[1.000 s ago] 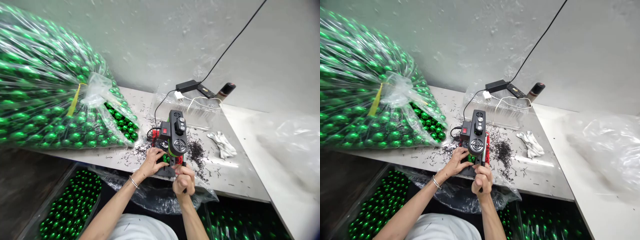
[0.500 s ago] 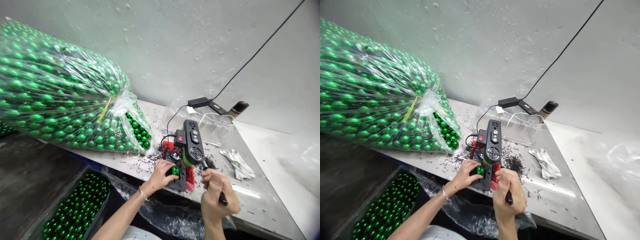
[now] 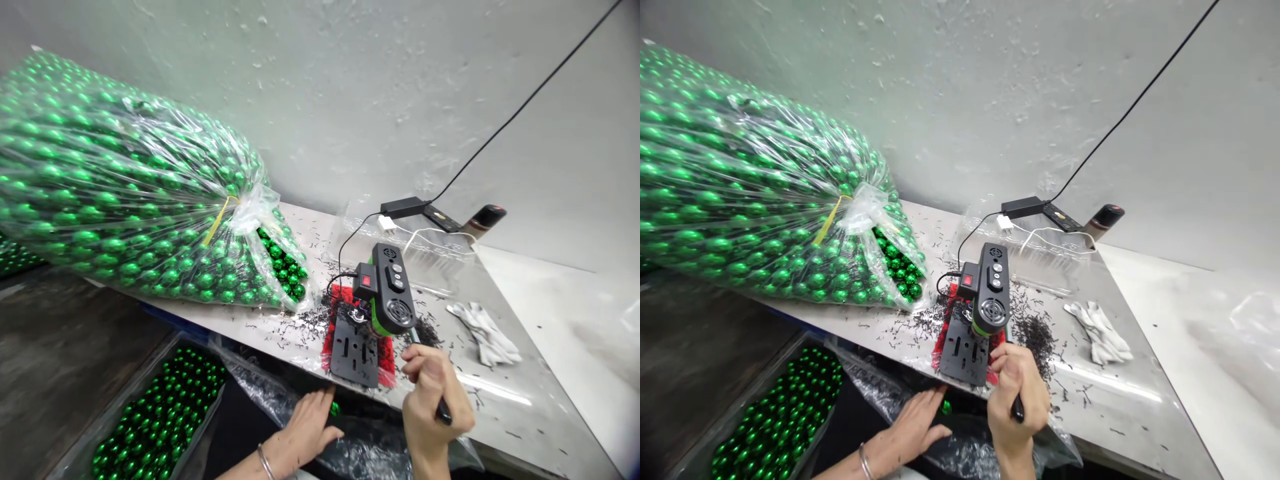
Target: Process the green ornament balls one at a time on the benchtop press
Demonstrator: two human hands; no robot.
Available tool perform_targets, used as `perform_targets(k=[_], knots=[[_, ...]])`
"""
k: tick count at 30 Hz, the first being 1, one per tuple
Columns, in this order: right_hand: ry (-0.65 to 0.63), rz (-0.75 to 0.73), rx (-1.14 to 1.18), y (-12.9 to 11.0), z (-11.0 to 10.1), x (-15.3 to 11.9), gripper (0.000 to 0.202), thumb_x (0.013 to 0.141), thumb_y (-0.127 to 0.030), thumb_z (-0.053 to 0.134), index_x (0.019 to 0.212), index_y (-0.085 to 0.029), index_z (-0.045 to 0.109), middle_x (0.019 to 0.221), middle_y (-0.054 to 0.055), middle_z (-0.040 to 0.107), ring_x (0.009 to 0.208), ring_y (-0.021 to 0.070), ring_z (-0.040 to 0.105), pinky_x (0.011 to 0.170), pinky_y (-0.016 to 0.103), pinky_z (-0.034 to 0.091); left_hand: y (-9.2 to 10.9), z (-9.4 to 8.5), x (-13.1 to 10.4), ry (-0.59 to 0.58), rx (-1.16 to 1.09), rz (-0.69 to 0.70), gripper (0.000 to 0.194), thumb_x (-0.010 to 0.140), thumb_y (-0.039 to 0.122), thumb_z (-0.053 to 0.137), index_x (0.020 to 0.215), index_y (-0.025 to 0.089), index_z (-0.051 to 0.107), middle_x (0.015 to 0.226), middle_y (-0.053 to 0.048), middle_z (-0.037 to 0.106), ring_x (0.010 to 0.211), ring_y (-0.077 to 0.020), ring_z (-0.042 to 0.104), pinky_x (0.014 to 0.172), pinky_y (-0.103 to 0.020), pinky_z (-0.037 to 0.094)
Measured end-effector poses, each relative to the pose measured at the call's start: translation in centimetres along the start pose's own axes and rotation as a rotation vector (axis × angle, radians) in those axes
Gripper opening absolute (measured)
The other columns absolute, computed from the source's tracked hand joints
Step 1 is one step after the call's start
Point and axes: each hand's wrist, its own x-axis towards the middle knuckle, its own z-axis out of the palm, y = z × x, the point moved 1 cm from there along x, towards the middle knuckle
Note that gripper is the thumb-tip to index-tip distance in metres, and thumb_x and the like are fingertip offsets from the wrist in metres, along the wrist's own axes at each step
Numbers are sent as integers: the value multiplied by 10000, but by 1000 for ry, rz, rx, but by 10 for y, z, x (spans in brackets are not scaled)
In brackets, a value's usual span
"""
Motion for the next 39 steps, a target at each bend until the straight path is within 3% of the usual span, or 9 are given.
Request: perform_targets(k=[2, 5, 8, 10, 14, 21, 26, 31, 39], knots=[[-2, 3, 2, 0, 0, -1, 297, 962, -160, 483, 674, -173, 554, 663, 9, 612, 621, 118, 602, 536, 245, 400, -4, -10, 2, 27, -21, 3, 667, 824, 402, 769, 1382, 113, 547, 1324, -217, 639, 1198, -354, 631, 1007, -469, 522], [10, 7, 4, 0, 1, -2, 305, 963, -162, 477, 669, -173, 555, 662, 9, 613, 615, 119, 600, 534, 247, 403, -4, -57, 9, 180, -156, 241, 280, 942, 418, 618, 1094, 208, 726, 1017, -76, 765, 923, -216, 722, 847, -314, 575], [28, 8, 0, 1, 2, -2, 307, 959, -171, 487, 661, -175, 560, 658, 6, 615, 605, 118, 599, 539, 251, 413, -14, -123, 31, 640, -118, 285, 244, 999, 295, 517, 1114, 193, 706, 1050, -96, 749, 979, -215, 694, 886, -341, 555], [20, 5, 4, 1, 2, -2, 303, 957, -174, 490, 663, -179, 566, 659, 5, 615, 608, 120, 604, 543, 254, 423, -27, -160, 55, 802, 34, 161, 263, 973, 201, 529, 1198, 161, 659, 1151, -143, 711, 1072, -261, 657, 932, -410, 528], [-15, -8, 8, 1, 1, -3, 296, 961, -166, 476, 680, -188, 568, 679, 15, 611, 631, 129, 609, 551, 263, 446, -56, -193, 102, 577, 265, -51, 285, 824, 93, 671, 1104, 144, 666, 1026, -153, 712, 980, -307, 650, 860, -420, 504], [-8, -55, 56, 13, 0, -7, 25, 890, -191, 616, 909, -189, 632, 901, 62, 660, 820, 177, 667, 663, 300, 549, -67, -185, 104, 567, 87, -23, 318, 846, 249, 697, 1152, 179, 644, 1068, -105, 717, 959, -273, 672, 852, -374, 509], [136, 308, 170, 22, 7, -41, 415, 804, -287, 755, 1180, -197, 602, 1102, 94, 642, 647, 110, 630, 561, 262, 554, -59, -175, 74, 698, -313, 61, 370, 847, 300, 687, 1186, 191, 588, 1109, -66, 701, 942, -215, 666, 842, -329, 524], [-88, 701, 300, 10, 26, -87, 299, 887, -420, 648, 1062, -178, 636, 896, 69, 725, 510, 96, 590, 447, 221, 512, -51, -161, 56, 744, -382, 92, 325, 823, 287, 714, 1116, 210, 596, 1049, -43, 707, 906, -196, 674, 832, -311, 536], [-373, 675, 361, -12, 74, -74, 418, 839, -438, 677, 1168, -183, 649, 1076, 118, 714, 815, 169, 708, 643, 261, 602, -36, -136, 37, 798, -259, 321, 233, 915, 219, 567, 1148, 215, 562, 1140, -94, 690, 1078, -229, 674, 926, -378, 556]])
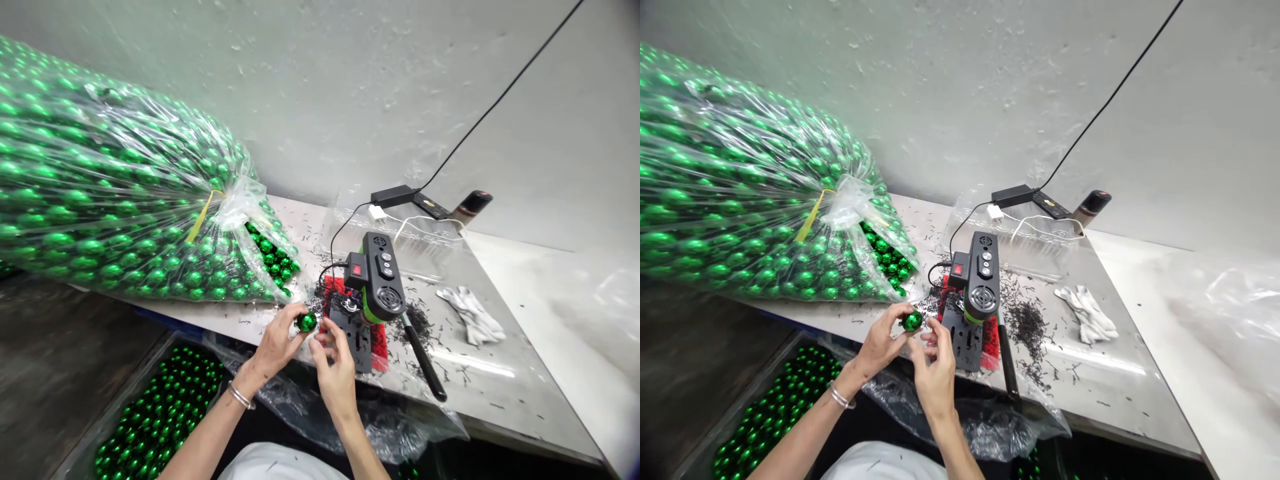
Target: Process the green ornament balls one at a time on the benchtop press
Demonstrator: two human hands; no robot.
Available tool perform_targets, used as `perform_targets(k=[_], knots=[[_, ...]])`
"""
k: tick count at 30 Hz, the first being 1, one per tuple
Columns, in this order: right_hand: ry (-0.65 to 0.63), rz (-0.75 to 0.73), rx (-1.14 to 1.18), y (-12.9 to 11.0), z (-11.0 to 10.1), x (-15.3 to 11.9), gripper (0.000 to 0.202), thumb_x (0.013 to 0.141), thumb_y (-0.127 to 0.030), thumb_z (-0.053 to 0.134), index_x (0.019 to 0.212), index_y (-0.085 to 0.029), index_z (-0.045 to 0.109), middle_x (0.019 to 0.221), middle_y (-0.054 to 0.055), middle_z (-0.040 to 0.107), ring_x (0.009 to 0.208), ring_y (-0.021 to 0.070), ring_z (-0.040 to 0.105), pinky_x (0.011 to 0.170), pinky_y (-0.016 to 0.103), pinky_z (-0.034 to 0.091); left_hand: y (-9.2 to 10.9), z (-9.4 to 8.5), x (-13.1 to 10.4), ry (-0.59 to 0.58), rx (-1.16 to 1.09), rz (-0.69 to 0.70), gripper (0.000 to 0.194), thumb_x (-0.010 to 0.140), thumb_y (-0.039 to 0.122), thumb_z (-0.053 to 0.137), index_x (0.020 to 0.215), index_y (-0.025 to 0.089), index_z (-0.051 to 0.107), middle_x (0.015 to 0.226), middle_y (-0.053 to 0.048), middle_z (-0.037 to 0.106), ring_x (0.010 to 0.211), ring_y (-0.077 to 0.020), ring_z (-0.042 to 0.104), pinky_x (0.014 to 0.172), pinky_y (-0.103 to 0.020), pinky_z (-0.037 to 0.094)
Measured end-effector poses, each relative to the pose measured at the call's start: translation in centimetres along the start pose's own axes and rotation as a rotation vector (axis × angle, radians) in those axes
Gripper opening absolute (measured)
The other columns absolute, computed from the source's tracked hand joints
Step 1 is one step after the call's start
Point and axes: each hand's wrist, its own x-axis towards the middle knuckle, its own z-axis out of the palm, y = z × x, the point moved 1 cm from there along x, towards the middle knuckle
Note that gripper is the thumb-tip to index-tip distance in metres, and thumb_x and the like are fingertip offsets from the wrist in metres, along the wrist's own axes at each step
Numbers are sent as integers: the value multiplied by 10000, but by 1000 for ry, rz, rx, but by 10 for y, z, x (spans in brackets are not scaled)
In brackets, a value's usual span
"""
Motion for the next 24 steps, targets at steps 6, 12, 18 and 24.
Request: perform_targets(k=[6, 12, 18, 24], knots=[[-51, -87, -87, -1, 9, 8, 341, 821, -369, 693, 1117, -200, 681, 980, 65, 723, 744, 145, 661, 676, 269, 586, 5, -3, -11, 21, 15, 142, 240, 956, 171, 493, 1185, 212, 550, 1167, -115, 693, 1160, -231, 657, 982, -412, 557], [-74, -166, -99, 0, 10, 5, 339, 836, -306, 668, 1159, -205, 650, 1079, 83, 703, 894, 166, 680, 747, 275, 588, 14, -9, -19, -50, -184, -63, 559, 908, 127, 539, 1443, 235, 417, 1333, -124, 648, 1251, -230, 618, 1061, -415, 521], [-113, -181, -49, 1, 13, 7, 332, 852, -285, 668, 1178, -226, 636, 1142, 86, 680, 992, 176, 682, 785, 277, 605, 17, -11, -28, -96, -486, -315, 779, 900, 127, 525, 1591, 244, 183, 1447, -164, 572, 1263, -224, 610, 1078, -395, 496], [-89, -215, -21, 12, 20, 3, 326, 865, -255, 651, 1186, -229, 599, 1185, 108, 655, 1053, 193, 679, 813, 303, 626, 9, -18, -29, -102, -660, -357, 712, 937, 175, 497, 1589, 245, 222, 1472, -159, 549, 1280, -255, 597, 1082, -431, 491]])
